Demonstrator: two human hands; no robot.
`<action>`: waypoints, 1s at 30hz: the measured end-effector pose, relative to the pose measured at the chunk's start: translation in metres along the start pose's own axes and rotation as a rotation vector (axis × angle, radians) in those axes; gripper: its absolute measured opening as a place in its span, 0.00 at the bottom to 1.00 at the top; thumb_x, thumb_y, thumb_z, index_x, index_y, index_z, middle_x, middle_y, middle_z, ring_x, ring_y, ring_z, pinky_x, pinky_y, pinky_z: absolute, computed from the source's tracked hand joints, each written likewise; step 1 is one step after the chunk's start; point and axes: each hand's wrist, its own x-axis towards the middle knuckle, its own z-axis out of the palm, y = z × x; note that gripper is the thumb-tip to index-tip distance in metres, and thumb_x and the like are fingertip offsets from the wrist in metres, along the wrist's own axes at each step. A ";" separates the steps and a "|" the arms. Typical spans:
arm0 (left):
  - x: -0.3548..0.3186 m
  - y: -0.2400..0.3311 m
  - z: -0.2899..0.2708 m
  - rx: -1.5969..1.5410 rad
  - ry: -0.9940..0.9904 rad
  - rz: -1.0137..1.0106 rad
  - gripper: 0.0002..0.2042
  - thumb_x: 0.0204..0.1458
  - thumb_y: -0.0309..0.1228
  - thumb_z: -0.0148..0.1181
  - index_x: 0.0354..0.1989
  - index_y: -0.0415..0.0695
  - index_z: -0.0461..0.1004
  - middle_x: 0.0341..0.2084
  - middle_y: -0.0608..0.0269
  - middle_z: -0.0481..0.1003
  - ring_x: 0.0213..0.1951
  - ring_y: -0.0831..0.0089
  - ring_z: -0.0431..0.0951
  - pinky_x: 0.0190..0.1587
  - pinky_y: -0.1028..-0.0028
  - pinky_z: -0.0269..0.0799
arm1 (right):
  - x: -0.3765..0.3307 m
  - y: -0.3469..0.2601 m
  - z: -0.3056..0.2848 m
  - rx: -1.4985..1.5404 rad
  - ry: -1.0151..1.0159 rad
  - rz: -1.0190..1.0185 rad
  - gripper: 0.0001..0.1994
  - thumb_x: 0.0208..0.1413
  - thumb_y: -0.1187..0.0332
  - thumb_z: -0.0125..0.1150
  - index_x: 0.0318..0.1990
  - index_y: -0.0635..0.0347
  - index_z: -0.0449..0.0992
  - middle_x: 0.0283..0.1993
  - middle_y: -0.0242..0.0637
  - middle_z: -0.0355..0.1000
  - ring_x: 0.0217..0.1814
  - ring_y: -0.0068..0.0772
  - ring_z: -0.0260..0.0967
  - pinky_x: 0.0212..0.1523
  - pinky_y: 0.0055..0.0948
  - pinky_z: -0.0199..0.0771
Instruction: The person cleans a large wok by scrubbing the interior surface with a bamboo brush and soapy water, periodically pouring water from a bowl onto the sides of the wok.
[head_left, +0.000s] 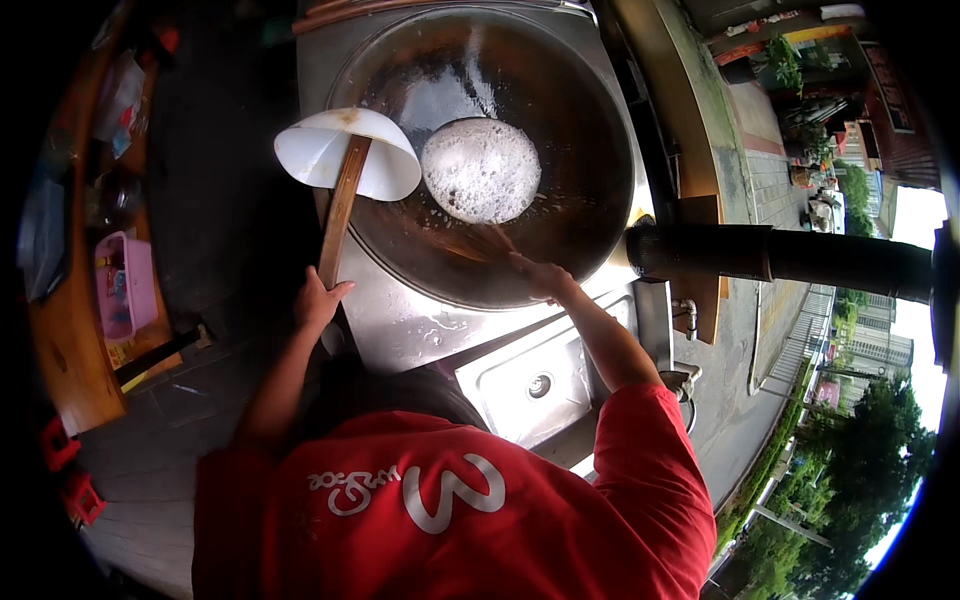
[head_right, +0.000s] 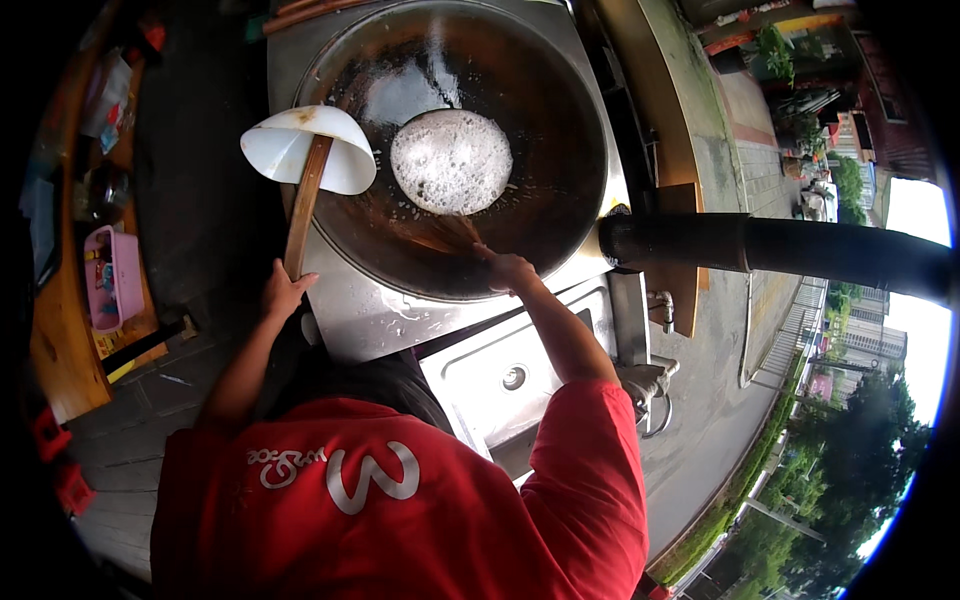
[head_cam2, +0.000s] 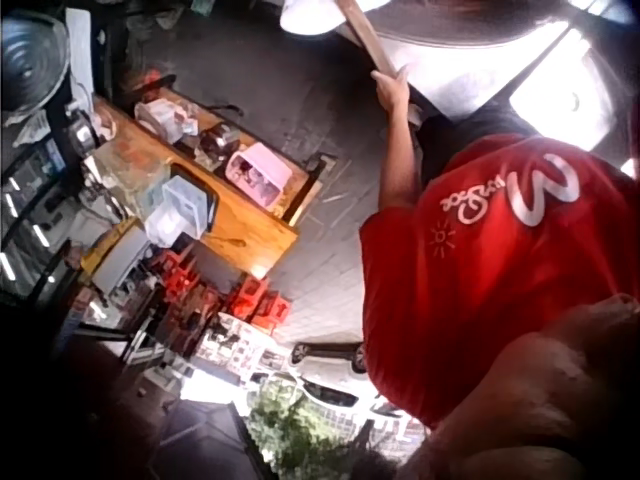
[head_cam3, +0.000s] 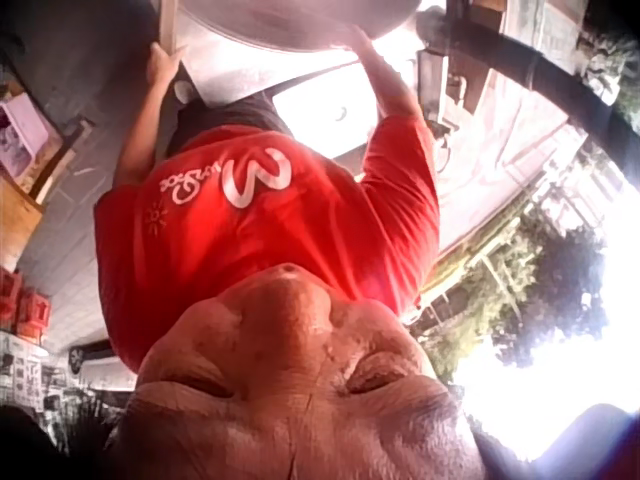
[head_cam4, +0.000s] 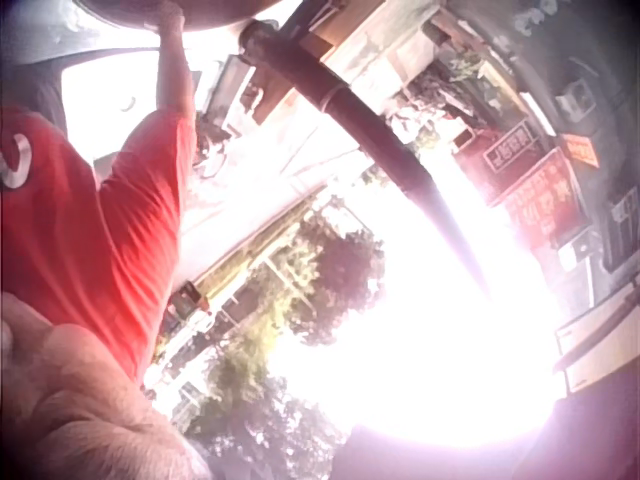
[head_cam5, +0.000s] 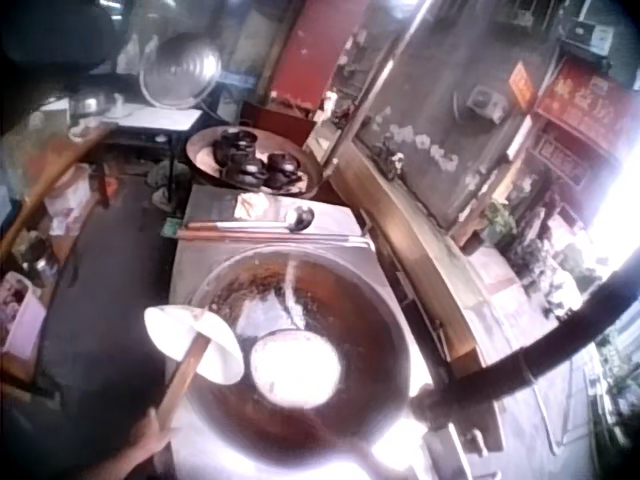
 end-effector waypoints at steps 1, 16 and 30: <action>0.002 0.022 0.004 0.006 -0.037 0.056 0.45 0.38 0.54 0.67 0.59 0.37 0.54 0.49 0.37 0.69 0.51 0.45 0.71 0.51 0.58 0.67 | 0.028 0.107 0.035 -0.363 0.400 -0.027 0.35 0.52 0.60 0.55 0.67 0.23 0.48 0.38 0.40 0.76 0.35 0.34 0.77 0.33 0.37 0.77; 0.000 0.002 0.004 0.053 0.049 -0.046 0.46 0.37 0.54 0.68 0.59 0.35 0.54 0.46 0.35 0.71 0.49 0.44 0.72 0.49 0.58 0.68 | 0.062 0.070 -0.048 -0.227 0.215 0.322 0.40 0.49 0.70 0.58 0.68 0.26 0.47 0.52 0.37 0.72 0.49 0.40 0.74 0.45 0.38 0.76; -0.007 0.006 -0.002 0.062 0.058 -0.021 0.45 0.37 0.55 0.67 0.56 0.34 0.56 0.45 0.36 0.71 0.48 0.44 0.72 0.48 0.57 0.68 | 0.042 -0.059 -0.019 0.174 -0.122 -0.147 0.41 0.51 0.65 0.57 0.69 0.26 0.39 0.33 0.46 0.74 0.23 0.35 0.73 0.19 0.32 0.75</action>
